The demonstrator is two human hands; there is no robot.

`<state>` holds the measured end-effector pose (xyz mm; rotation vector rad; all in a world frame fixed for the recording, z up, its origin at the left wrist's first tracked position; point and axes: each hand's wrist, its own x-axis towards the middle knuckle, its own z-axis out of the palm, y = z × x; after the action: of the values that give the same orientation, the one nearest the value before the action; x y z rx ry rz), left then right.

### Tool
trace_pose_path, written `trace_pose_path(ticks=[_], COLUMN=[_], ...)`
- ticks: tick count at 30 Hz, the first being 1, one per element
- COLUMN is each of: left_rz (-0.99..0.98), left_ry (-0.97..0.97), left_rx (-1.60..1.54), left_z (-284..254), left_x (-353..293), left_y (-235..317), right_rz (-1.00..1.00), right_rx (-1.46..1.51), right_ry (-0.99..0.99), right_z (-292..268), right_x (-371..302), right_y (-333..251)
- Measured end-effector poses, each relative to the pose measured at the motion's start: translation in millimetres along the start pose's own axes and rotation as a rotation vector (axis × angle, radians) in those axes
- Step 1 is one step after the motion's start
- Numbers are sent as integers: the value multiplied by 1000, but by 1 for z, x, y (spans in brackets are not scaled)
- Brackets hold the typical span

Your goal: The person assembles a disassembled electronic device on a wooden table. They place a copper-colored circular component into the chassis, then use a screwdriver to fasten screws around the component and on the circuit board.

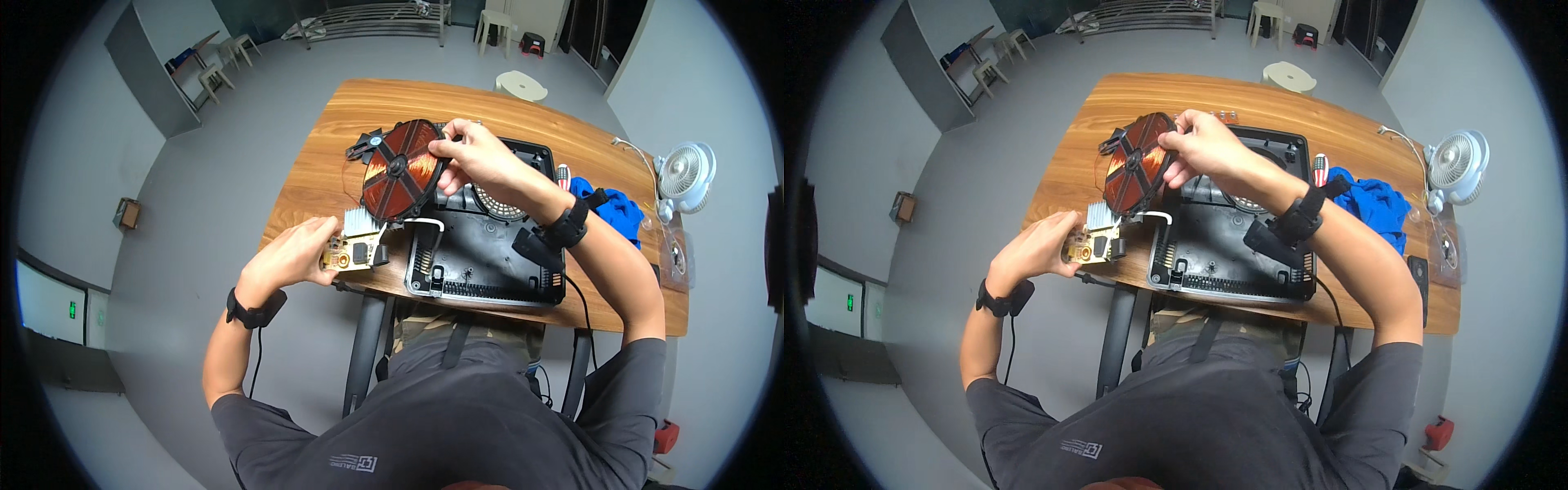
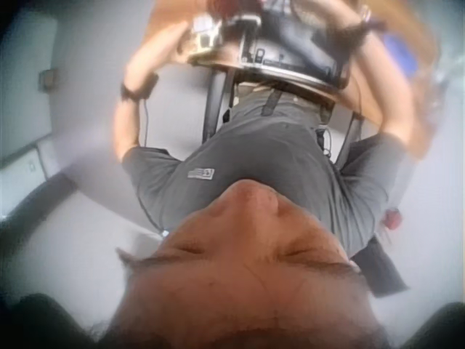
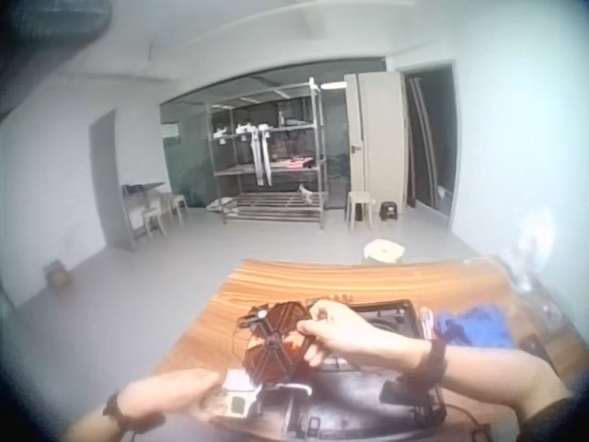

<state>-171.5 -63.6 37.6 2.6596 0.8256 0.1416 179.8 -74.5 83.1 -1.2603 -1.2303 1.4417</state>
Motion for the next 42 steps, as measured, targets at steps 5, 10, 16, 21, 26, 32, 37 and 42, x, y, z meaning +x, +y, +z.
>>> trace_pose_path(ticks=[5, 10, 16, 21, 26, 32, 37, 42], left_rz=[37, 126, 272, 360, 304, 244, 243, 333], left_ry=[18, -10, -69, -229, -470, -573, -571, -376], left_rx=[17, 15, 51, -16, -24, 35, -77, -31], left_z=[-12, -7, 12, 26, 16, 0, -3, 19], left_x=[19, 60, 121, 150, 163, 149, 142, 152], left_y=[28, 56, 94, 110, 119, 125, 135, 146], right_rz=[-46, -97, -21, -9, 14, 41, 49, 24], right_rx=[41, 123, 118, 208, 256, 302, 278, 276], right_ry=[12, 51, 140, 127, 120, 67, 68, 50], right_z=[-37, -89, -159, -188, -187, -178, -165, -176], right_x=[-24, -49, -83, -103, -109, -110, -110, -106], right_y=[-14, -7, 19, 45, 51, 51, 46, 54])
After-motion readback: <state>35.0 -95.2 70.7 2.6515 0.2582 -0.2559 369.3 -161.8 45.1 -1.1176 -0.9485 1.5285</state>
